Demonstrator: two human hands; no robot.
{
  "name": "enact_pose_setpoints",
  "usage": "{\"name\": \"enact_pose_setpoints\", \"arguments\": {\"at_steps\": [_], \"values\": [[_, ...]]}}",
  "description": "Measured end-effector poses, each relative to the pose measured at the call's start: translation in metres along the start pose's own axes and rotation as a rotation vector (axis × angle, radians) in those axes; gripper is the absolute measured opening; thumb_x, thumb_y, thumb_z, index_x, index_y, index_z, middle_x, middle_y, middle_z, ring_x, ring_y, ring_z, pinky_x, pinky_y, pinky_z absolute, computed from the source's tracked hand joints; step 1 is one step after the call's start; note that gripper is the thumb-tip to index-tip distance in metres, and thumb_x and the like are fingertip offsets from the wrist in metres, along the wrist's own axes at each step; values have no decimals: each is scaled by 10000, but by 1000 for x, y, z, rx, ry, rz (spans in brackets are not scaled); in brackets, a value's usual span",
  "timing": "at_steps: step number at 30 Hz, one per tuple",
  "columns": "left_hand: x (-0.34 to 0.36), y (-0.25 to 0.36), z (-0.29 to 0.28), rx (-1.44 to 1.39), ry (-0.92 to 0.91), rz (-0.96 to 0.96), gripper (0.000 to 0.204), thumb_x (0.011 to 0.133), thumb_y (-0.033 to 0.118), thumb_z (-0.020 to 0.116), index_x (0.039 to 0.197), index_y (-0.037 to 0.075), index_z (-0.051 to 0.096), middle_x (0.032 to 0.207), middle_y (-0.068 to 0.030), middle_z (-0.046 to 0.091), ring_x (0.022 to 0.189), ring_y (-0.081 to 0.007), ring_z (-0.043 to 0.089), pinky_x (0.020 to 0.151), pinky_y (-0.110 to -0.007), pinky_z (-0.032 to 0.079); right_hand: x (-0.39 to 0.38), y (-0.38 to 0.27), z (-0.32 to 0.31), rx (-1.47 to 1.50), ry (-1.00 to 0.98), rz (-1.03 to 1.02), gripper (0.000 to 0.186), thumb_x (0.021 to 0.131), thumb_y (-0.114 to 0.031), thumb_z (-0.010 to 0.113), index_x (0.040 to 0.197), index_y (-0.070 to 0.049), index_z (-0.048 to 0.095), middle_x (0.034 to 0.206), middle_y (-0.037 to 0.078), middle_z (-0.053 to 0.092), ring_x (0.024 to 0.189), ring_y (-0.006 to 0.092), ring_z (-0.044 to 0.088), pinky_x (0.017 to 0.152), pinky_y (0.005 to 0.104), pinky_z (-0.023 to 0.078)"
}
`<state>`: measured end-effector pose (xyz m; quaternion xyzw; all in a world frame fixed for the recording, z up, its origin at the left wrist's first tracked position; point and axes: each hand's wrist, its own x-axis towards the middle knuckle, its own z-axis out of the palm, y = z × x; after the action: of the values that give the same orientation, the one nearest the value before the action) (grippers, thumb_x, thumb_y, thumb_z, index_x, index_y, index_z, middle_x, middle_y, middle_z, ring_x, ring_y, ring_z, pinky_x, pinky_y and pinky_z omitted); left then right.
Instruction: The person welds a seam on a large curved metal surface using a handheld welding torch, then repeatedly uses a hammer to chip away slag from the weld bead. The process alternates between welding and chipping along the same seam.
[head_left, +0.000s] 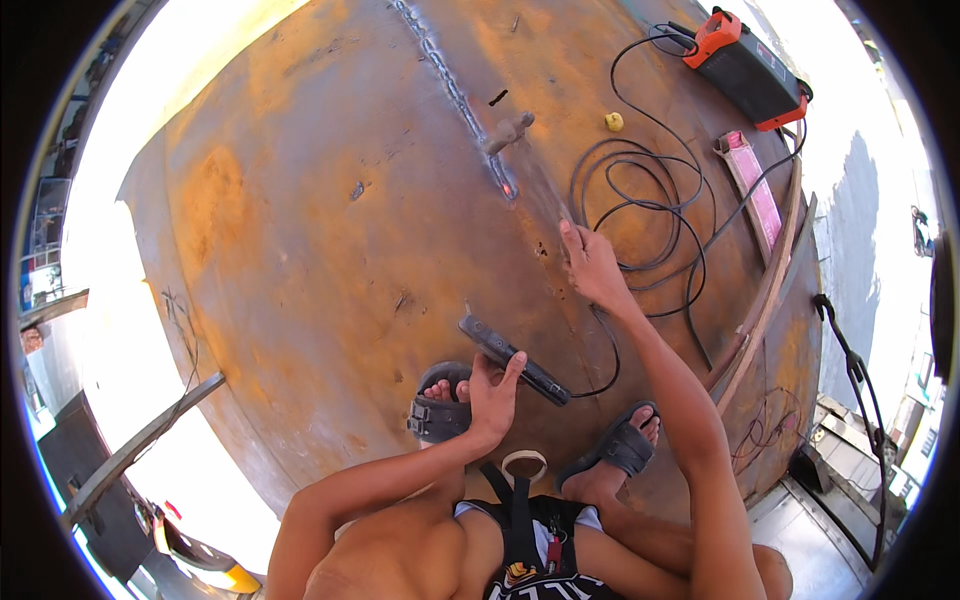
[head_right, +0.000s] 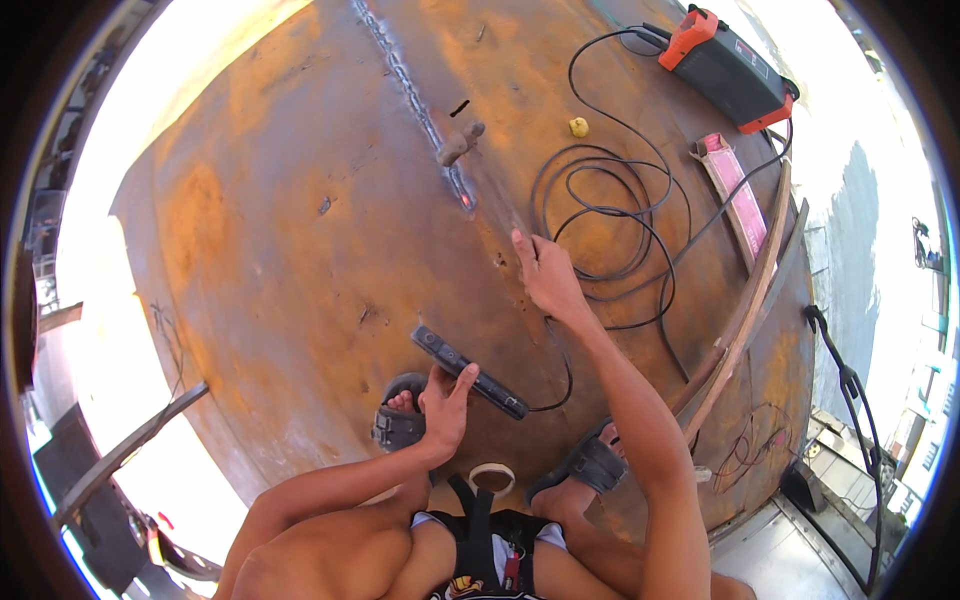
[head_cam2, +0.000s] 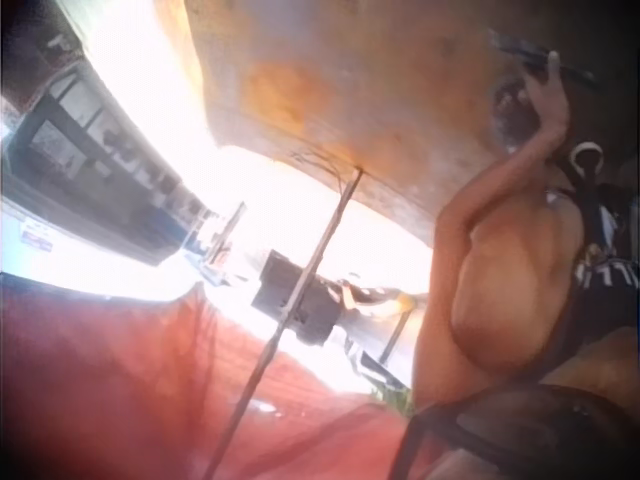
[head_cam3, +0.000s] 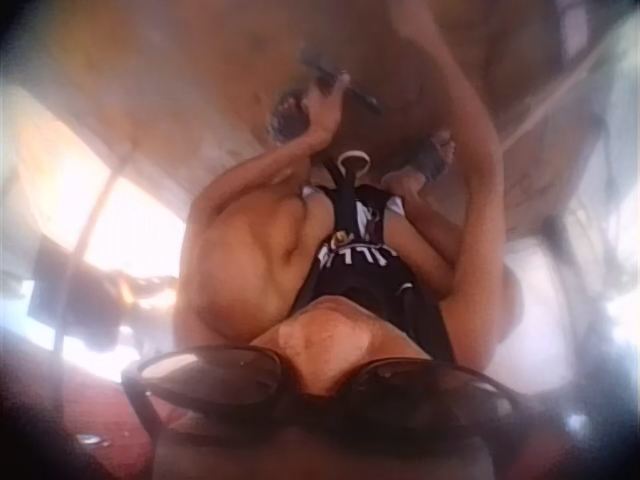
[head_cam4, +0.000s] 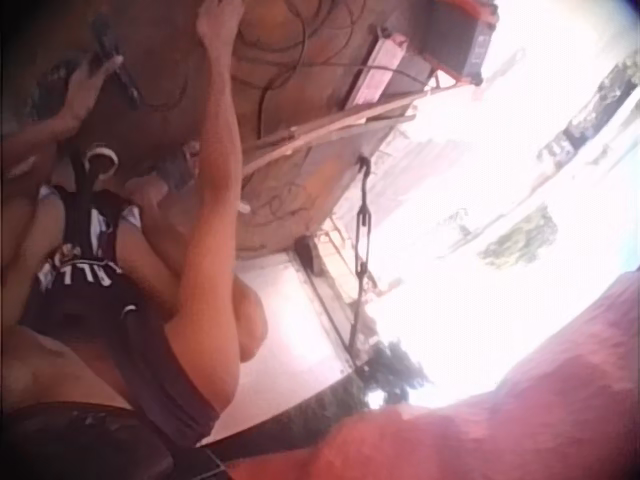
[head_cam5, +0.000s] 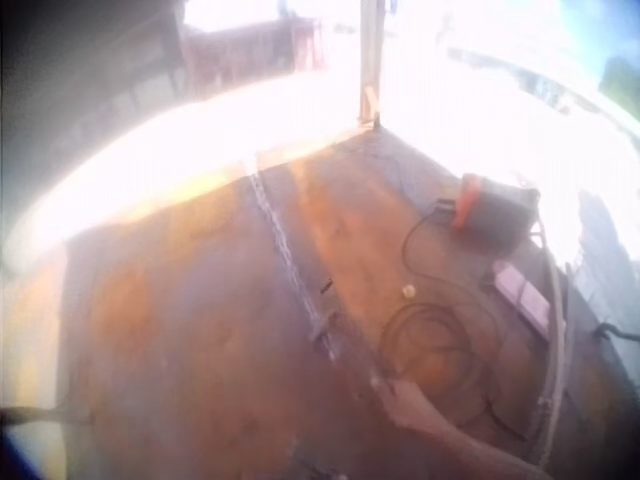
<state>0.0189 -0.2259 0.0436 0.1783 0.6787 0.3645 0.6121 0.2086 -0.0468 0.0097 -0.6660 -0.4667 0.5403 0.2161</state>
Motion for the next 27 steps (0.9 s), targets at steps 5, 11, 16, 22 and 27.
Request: {"name": "enact_pose_setpoints", "arguments": {"at_steps": [5,11,16,22,27], "values": [[4,-4,-4,19,-5,-30,359,1072,326,769,1155,32,579,932,31,611,768,-42,508,676,-236,422,2,1,-7,-158,13,-42,657,1158,-522,512,871,63,603,674,235,576,651,399,602,693,511,485],[1,-5,-3,12,-15,-30,389,1067,321,777,1201,12,583,979,7,635,872,-59,544,804,-251,463,-3,0,-8,-259,84,-134,678,1152,-543,511,880,69,614,711,272,592,685,453,593,707,536,470],[3,-7,-1,8,-35,21,392,1064,321,781,1208,15,582,990,7,642,854,-59,539,785,-246,463,-10,5,-9,-191,92,-72,694,1150,-562,504,881,68,613,708,269,591,686,452,600,706,521,488],[1,-3,-4,48,-49,9,390,1060,313,786,1215,19,583,989,-4,653,843,-64,563,786,-249,476,-20,-3,-25,-79,-24,7,674,1157,-557,497,869,43,603,643,157,563,594,285,589,646,446,500],[-1,-23,4,18,-79,85,385,1055,305,792,1210,19,586,1005,-17,664,873,-66,588,801,-245,484,-22,41,-43,-252,14,-73,646,1157,-559,507,850,3,589,627,61,548,555,157,563,582,371,475]]}}
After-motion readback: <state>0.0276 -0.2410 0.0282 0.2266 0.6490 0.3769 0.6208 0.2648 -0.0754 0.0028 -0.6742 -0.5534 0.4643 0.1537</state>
